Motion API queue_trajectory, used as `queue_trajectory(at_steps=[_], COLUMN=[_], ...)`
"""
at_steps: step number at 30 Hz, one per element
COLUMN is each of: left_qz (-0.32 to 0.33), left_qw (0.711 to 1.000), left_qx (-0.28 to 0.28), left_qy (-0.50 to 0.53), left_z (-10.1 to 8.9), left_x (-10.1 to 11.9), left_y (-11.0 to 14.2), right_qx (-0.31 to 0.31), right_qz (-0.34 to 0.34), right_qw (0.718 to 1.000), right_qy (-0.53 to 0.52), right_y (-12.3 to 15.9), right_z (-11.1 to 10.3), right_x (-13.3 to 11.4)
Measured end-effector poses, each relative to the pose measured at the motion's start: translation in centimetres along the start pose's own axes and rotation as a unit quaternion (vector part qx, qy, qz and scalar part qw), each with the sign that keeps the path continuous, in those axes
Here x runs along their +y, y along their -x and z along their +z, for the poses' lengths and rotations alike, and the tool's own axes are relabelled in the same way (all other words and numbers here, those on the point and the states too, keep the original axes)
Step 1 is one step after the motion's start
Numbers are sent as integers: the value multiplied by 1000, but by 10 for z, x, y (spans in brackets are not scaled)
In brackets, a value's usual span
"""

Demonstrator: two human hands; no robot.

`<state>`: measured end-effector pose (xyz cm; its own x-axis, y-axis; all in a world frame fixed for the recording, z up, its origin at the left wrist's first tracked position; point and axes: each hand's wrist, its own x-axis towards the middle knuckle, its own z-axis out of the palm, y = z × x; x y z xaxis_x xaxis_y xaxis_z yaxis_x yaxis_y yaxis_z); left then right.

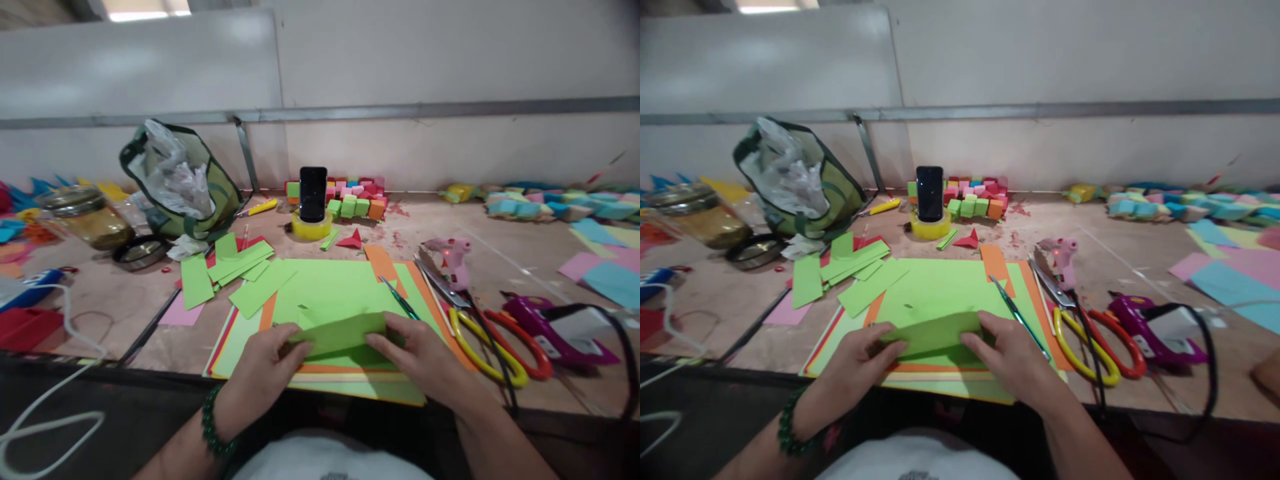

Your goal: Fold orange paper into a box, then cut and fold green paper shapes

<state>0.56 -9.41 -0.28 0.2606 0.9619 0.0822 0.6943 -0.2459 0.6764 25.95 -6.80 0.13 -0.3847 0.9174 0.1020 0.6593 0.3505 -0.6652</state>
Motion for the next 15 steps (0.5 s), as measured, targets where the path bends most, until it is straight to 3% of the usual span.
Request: queue_trajectory(at_steps=[3,6,11,15], left_qz=[-46,-45,-55,-60], left_qw=[998,994,990,990], left_qx=[16,-9,-37,-33], left_qy=[-44,-96,-123,-125], left_z=[-4,-6,-2,0], left_x=[-1,1,5,4], left_y=[-15,-27,-37,-36], right_qx=[16,6,41,7], right_qz=[52,73,138,178], right_qw=[997,992,975,970], right_qy=[49,105,168,164], right_y=[-2,-4,-13,-22], right_z=[0,-2,1,6], right_x=[-1,-7,-11,-8])
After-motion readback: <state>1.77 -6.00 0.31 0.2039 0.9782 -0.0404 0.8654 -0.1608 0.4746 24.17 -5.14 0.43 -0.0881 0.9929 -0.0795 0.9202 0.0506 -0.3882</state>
